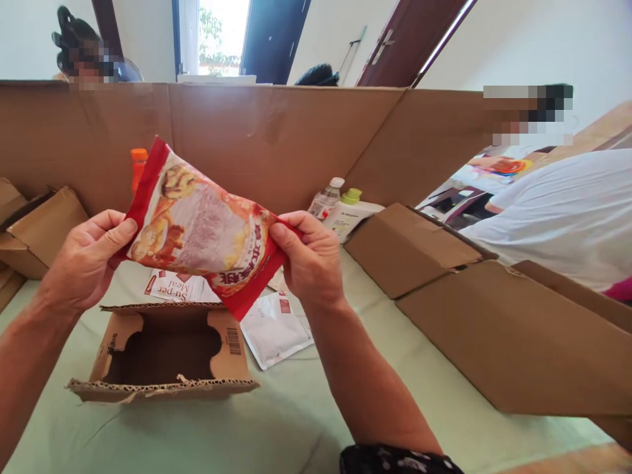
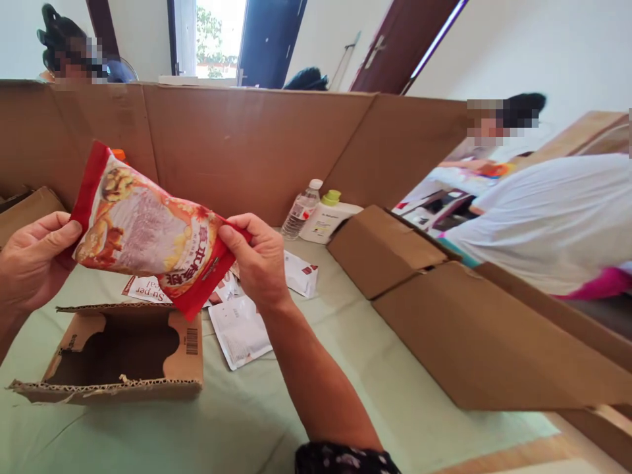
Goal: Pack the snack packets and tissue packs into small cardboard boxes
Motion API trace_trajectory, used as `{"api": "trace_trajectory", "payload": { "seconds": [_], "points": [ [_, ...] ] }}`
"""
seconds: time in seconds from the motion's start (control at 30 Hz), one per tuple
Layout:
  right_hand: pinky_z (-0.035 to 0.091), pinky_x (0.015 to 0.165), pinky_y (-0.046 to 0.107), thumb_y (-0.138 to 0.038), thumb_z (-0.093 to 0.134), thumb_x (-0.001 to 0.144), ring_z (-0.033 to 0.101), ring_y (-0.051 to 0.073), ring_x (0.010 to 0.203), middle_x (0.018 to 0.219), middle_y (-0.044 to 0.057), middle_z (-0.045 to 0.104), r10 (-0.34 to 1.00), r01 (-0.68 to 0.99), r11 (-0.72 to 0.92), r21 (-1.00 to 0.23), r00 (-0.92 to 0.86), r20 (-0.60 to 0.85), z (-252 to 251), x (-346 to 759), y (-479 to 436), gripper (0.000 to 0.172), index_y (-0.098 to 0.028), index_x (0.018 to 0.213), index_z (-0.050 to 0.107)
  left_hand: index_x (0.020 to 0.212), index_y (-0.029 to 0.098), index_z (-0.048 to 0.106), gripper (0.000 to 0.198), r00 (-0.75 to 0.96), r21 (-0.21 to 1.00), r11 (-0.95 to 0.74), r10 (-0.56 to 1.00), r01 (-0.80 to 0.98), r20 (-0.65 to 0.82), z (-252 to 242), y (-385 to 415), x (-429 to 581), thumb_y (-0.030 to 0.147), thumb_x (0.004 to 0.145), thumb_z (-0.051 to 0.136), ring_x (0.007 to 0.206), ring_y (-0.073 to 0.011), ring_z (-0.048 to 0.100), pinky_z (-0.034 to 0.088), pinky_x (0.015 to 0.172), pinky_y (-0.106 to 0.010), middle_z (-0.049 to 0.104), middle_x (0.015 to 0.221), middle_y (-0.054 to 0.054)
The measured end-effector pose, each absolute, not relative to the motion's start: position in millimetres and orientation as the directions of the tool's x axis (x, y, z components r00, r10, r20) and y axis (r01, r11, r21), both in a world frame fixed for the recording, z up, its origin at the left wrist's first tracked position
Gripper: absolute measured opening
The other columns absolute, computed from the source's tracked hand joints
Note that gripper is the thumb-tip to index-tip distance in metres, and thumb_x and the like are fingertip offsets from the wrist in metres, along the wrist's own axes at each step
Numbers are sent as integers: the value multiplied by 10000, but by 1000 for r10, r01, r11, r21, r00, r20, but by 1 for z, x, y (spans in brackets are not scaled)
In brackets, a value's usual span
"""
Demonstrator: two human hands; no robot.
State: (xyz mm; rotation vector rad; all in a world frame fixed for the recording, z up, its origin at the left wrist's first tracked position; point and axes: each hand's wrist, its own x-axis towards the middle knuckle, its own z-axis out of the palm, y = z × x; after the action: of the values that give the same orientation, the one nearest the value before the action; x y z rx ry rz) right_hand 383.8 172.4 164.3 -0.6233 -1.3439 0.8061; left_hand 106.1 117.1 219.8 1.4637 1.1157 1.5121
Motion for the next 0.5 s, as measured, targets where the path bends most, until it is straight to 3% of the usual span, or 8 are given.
{"api": "trace_trajectory", "payload": {
  "seconds": [0.1, 0.2, 0.3, 0.37, 0.5],
  "points": [
    [417, 512, 234, -516, 770, 856, 496, 96, 569, 675, -56, 579, 747, -93, 662, -744, 11, 664, 175, 377, 181, 295, -237, 839, 673, 1032, 162, 681, 715, 70, 964, -265, 962, -2, 265, 228, 116, 111, 623, 557, 953, 674, -156, 713, 639, 624, -282, 764, 845, -1],
    [419, 532, 238, -477, 730, 897, 489, 93, 585, 674, -55, 559, 678, 31, 735, -678, -37, 734, 189, 374, 181, 267, -225, 836, 662, 1176, 150, 686, 793, 50, 965, -263, 964, -2, 263, 229, 113, 117, 461, 522, 1008, 877, -239, 763, 671, 757, -335, 784, 1009, -63],
    [485, 612, 257, -493, 712, 906, 551, 106, 651, 735, -35, 614, 678, 85, 731, -678, -213, 704, 203, 381, 180, 287, -214, 866, 662, 1131, 156, 731, 703, -133, 964, -258, 955, 67, 265, 222, 105, 117, 362, 522, 1015, 905, -247, 765, 674, 809, -348, 793, 1051, -74],
    [541, 732, 297, -523, 769, 848, 635, 144, 797, 887, 2, 686, 667, 109, 723, -682, -363, 650, 214, 390, 179, 354, -208, 985, 683, 1069, 173, 758, 633, -219, 953, -260, 932, 155, 290, 218, 95, 115, 371, 523, 1011, 843, -230, 761, 676, 771, -343, 800, 1015, -51],
    [558, 855, 344, -508, 919, 646, 658, 218, 1035, 1165, 55, 703, 584, 178, 739, -649, -650, 487, 237, 394, 172, 707, -216, 1234, 659, 910, 197, 774, 458, -186, 828, -356, 863, 433, 469, 218, 74, 119, 419, 570, 985, 747, -203, 731, 656, 681, -332, 779, 864, 19]
  ]
}}
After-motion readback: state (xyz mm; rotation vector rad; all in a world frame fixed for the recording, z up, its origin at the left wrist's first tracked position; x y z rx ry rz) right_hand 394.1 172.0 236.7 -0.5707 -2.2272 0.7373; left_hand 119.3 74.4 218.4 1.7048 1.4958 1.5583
